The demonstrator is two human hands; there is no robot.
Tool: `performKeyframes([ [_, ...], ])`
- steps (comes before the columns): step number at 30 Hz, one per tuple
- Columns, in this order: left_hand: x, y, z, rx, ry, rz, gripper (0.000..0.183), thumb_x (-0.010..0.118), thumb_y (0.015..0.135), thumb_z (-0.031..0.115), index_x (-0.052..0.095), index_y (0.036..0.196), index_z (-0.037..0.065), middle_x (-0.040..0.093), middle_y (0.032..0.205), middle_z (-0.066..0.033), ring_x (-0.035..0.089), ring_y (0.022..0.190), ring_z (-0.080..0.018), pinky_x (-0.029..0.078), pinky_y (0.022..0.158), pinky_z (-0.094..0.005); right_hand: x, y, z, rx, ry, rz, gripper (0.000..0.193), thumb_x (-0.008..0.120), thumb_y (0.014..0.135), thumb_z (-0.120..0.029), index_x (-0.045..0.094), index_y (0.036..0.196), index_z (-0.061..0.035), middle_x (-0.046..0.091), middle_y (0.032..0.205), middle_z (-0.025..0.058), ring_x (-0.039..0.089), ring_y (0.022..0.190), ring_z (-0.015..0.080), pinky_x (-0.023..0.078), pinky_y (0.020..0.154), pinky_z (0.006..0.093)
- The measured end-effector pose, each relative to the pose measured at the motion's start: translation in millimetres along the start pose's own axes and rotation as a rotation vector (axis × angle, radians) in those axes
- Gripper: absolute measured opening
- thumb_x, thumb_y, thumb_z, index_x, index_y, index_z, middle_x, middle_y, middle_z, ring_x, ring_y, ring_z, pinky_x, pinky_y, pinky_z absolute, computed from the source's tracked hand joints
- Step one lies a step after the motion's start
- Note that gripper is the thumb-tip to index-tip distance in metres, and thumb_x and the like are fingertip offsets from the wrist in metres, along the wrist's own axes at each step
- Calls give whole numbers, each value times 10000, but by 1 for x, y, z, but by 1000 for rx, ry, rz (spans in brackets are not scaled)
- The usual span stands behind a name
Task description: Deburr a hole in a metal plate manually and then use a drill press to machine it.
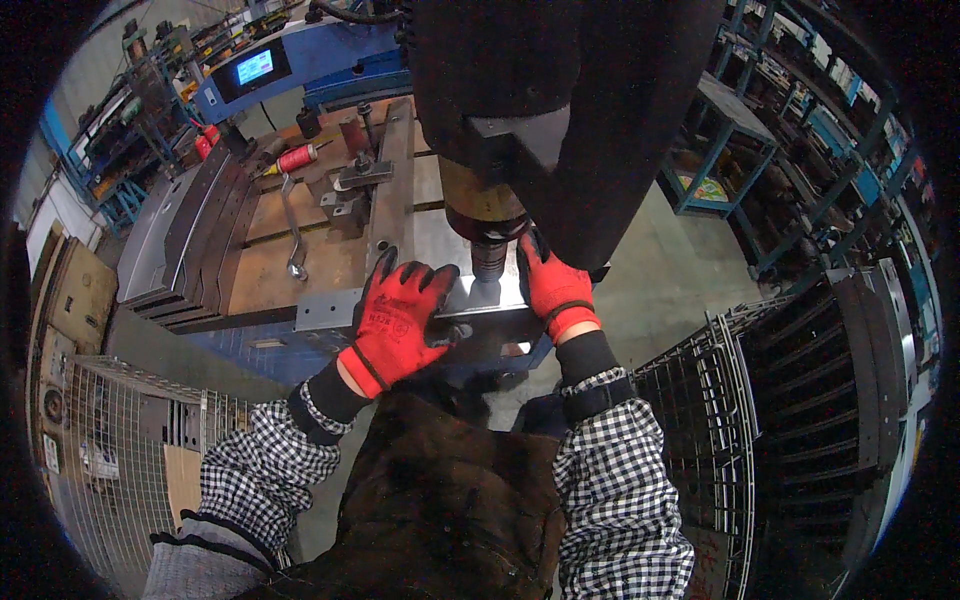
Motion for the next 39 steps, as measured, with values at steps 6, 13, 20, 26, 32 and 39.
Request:
performKeyframes([
  [6, 1, -1, -1, 1, 14, -12, 826, 780, 808, 570, 581, 1465, 110, 641, 1252, -160, 584, 1270, -354, 236, 1290, -620, 3, 3, 1, -55, -66, 69, 398, 614, 1068, -391, 663, 1268, -51, 729, 1180, 249, 668, 1127, 462, 533, 955, 523],
  [13, -5, 0, 3, 36, 15, 77, 797, 782, 809, 572, 581, 1425, 109, 646, 1206, -131, 594, 1235, -334, 242, 1279, -628, 6, 1, 0, -158, -150, 112, 373, 596, 1084, -357, 658, 1330, -84, 707, 1265, 230, 662, 1167, 445, 537, 976, 511],
  [20, -2, -1, 0, 6, 2, 24, 824, 755, 818, 596, 576, 1460, 111, 640, 1222, -142, 596, 1242, -354, 250, 1282, -617, 26, 8, 23, -100, -217, 86, 333, 592, 1082, -269, 667, 1402, -213, 644, 1415, 172, 670, 1194, 402, 550, 1007, 481],
  [26, -3, 0, 1, 14, 13, 46, 743, 779, 821, 566, 590, 1378, 112, 649, 1204, -115, 598, 1223, -325, 254, 1269, -626, 22, 6, 11, -29, -238, -187, 500, 478, 1102, -480, 582, 1532, -247, 584, 1549, 181, 591, 1367, 425, 487, 1120, 502],
  [32, -1, -2, -1, 20, -6, 53, 825, 781, 798, 581, 580, 1448, 114, 632, 1211, -140, 595, 1235, -354, 250, 1278, -619, 7, -2, -8, -52, -226, -173, 411, 528, 1080, -300, 574, 1487, -266, 638, 1423, 195, 634, 1290, 424, 531, 1049, 507],
  [39, -2, -4, 1, 20, 14, 59, 799, 776, 817, 573, 572, 1438, 113, 636, 1217, -129, 585, 1235, -339, 248, 1272, -623, 18, -1, -6, -121, -372, -216, 488, 498, 1086, -227, 540, 1550, -373, 595, 1532, 144, 621, 1346, 409, 533, 1076, 509],
])
Point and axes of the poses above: each hand's wrist, its own y-axis towards the middle knuckle, its own x-axis out of the palm, z = x × y, the point moved 10 cm from there along y, towards the middle knuckle
